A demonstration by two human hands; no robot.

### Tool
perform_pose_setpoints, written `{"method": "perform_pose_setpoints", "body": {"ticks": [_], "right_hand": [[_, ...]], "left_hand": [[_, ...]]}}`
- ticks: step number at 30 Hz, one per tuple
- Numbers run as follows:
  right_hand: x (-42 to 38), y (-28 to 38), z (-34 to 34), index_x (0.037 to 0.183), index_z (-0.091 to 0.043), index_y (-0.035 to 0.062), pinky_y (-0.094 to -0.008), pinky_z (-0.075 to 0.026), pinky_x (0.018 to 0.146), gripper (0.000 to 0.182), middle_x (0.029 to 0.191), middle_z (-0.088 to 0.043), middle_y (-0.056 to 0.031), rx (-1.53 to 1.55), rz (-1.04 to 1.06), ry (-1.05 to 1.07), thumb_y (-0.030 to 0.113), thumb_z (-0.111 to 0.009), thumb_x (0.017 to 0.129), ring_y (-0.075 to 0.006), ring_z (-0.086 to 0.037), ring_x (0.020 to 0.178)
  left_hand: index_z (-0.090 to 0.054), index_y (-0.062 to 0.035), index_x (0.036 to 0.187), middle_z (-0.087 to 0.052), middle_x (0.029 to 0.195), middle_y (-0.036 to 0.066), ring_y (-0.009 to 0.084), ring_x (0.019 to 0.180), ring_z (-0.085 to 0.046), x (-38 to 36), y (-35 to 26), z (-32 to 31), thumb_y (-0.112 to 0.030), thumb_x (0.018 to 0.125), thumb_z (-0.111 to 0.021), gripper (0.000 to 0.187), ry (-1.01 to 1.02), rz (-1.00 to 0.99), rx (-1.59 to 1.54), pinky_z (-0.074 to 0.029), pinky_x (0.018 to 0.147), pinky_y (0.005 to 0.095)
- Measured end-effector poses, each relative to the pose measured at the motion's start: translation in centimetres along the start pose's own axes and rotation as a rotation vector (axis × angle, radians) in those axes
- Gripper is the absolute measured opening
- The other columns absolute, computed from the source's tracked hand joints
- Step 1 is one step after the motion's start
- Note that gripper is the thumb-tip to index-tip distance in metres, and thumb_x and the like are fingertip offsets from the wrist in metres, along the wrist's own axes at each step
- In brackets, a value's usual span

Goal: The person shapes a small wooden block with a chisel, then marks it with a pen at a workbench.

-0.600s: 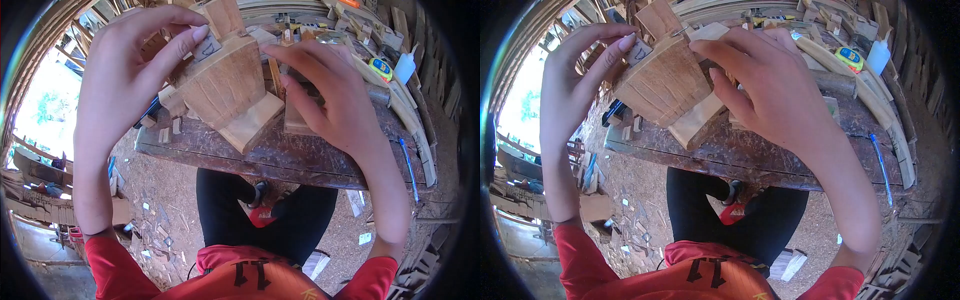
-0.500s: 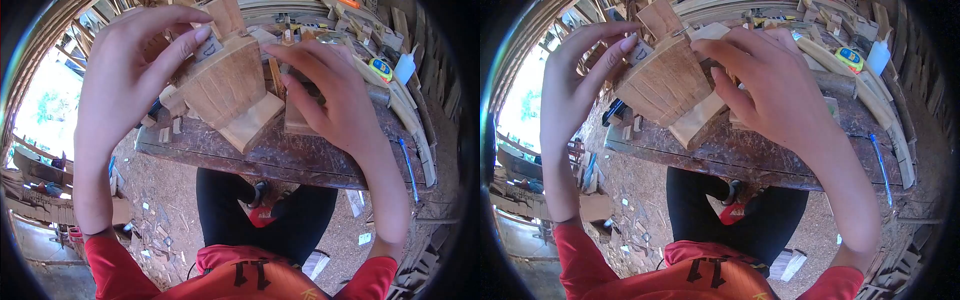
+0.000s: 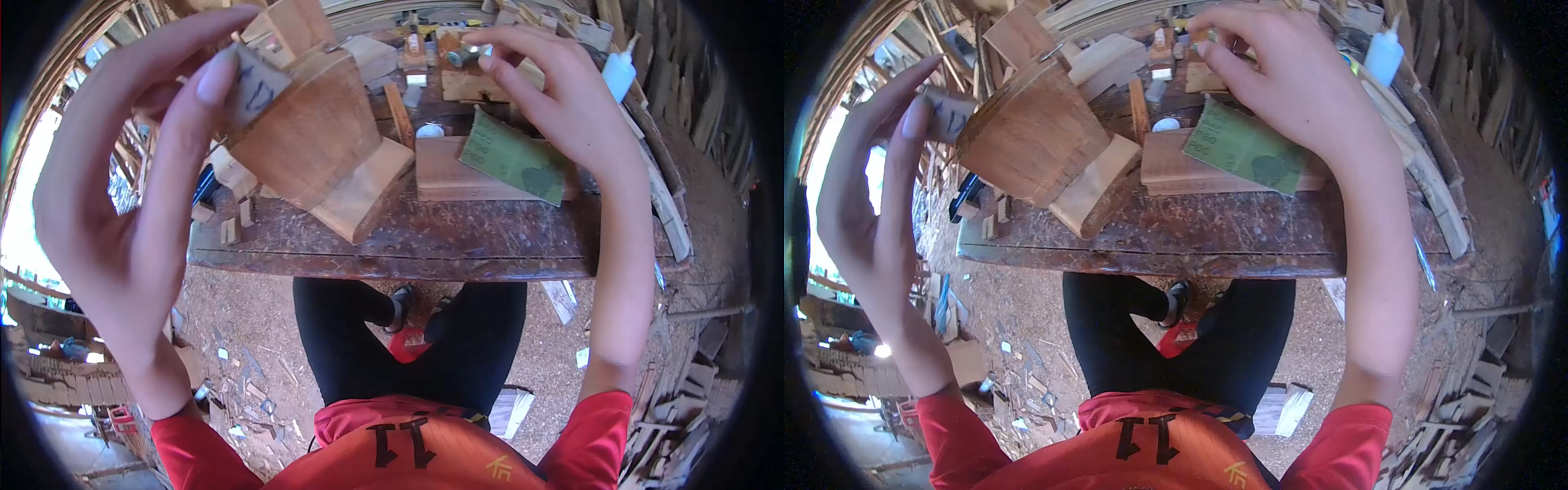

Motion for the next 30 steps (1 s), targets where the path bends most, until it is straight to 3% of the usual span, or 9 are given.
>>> {"method": "perform_pose_setpoints", "body": {"ticks": [2,5,6,9,12,15,20,23,30], "right_hand": [[-0.8,-0.7,0.5,0.134,-0.069,0.0085,-0.0436,-0.055,0.085,0.051,0.110,-0.073,-0.0166,0.082,-0.035,0.088,0.037,-0.077,0.093,-0.0325,-0.070,0.103],[-3.9,1.2,1.4,0.133,-0.068,0.0065,-0.0418,-0.055,0.093,0.063,0.118,-0.071,-0.0179,0.072,0.034,0.075,0.043,-0.084,0.084,-0.0344,-0.070,0.108],[-4.4,1.5,1.7,0.138,-0.064,0.0058,-0.0395,-0.051,0.103,0.075,0.128,-0.067,-0.0143,0.125,-0.003,0.229,0.038,-0.092,0.076,-0.0301,-0.066,0.119],[-6.8,1.4,1.0,0.140,-0.063,0.0065,-0.0411,-0.048,0.108,0.069,0.130,-0.066,-0.0152,0.029,-0.054,0.253,0.025,-0.088,0.078,-0.0323,-0.062,0.126],[-7.7,0.7,1.7,0.137,-0.064,0.0095,-0.0452,-0.050,0.104,0.060,0.130,-0.066,-0.0178,0.057,-0.013,0.184,0.022,-0.082,0.082,-0.0400,-0.063,0.121],[-8.3,1.0,3.4,0.137,-0.064,0.0082,-0.0454,-0.049,0.105,0.059,0.130,-0.067,-0.0184,0.091,-0.074,0.131,0.023,-0.082,0.083,-0.0393,-0.064,0.121],[-10.3,0.9,6.7,0.143,-0.062,0.0091,-0.0408,-0.048,0.108,0.061,0.134,-0.068,-0.0165,0.042,-0.293,0.110,0.027,-0.080,0.088,-0.0298,-0.065,0.123],[-11.5,0.3,7.7,0.143,-0.062,0.0102,-0.0421,-0.049,0.106,0.061,0.133,-0.068,-0.0171,-0.026,-0.412,0.064,0.029,-0.080,0.088,-0.0312,-0.066,0.122],[-12.1,-0.3,7.2,0.144,-0.061,0.0111,-0.0471,-0.049,0.105,0.055,0.133,-0.067,-0.0173,-0.259,-0.368,-0.050,0.026,-0.074,0.093,-0.0389,-0.064,0.123]], "left_hand": [[-0.072,-0.0032,0.130,-0.075,0.124,0.011,0.0208,0.109,-0.070,-0.6,-2.0,0.1,-0.011,0.104,-0.064,0.028,-0.004,0.050,-0.116,-0.054,0.097,0.0341],[-0.072,0.0018,0.121,-0.075,0.118,0.015,0.0234,0.101,-0.069,-1.6,-3.3,-0.3,-0.001,0.098,-0.064,0.024,0.031,-0.015,-0.283,-0.053,0.091,0.0347],[-0.071,0.0034,0.118,-0.075,0.116,0.016,0.0243,0.098,-0.069,-1.9,-3.7,-0.7,0.003,0.096,-0.064,0.023,0.041,-0.028,-0.329,-0.052,0.090,0.0349],[-0.074,0.0013,0.114,-0.074,0.111,0.014,0.0239,0.095,-0.069,-2.8,-5.1,-3.2,0.003,0.091,-0.069,0.023,0.041,0.065,-0.452,-0.052,0.084,0.0328],[-0.075,-0.0020,0.117,-0.073,0.107,0.012,0.0215,0.094,-0.069,-3.2,-6.0,-5.9,0.004,0.087,-0.072,0.031,0.016,0.121,-0.604,-0.053,0.080,0.0308],[-0.075,-0.0010,0.117,-0.072,0.109,0.011,0.0200,0.095,-0.069,-2.9,-7.1,-7.4,0.006,0.085,-0.074,0.033,0.032,0.181,-0.772,-0.053,0.082,0.0300],[-0.071,-0.0005,0.122,-0.071,0.116,0.008,0.0145,0.096,-0.068,-2.4,-8.4,-10.1,0.006,0.091,-0.072,0.031,0.071,0.254,-1.026,-0.053,0.087,0.0270],[-0.067,-0.0004,0.127,-0.068,0.117,0.007,0.0120,0.097,-0.069,-2.1,-8.8,-11.3,0.004,0.097,-0.068,0.030,0.097,0.248,-1.095,-0.052,0.089,0.0256],[-0.061,0.0012,0.134,-0.064,0.115,0.006,0.0134,0.113,-0.069,-1.9,-10.2,-13.8,0.004,0.102,-0.063,0.032,0.119,0.333,-1.242,-0.053,0.091,0.0245]]}}
Point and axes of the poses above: each hand's wrist, its own x-axis towards the middle knuckle, its own z-axis out of the back of the hand, y = z × x, the point moved 2 cm from there along x, towards the middle knuckle
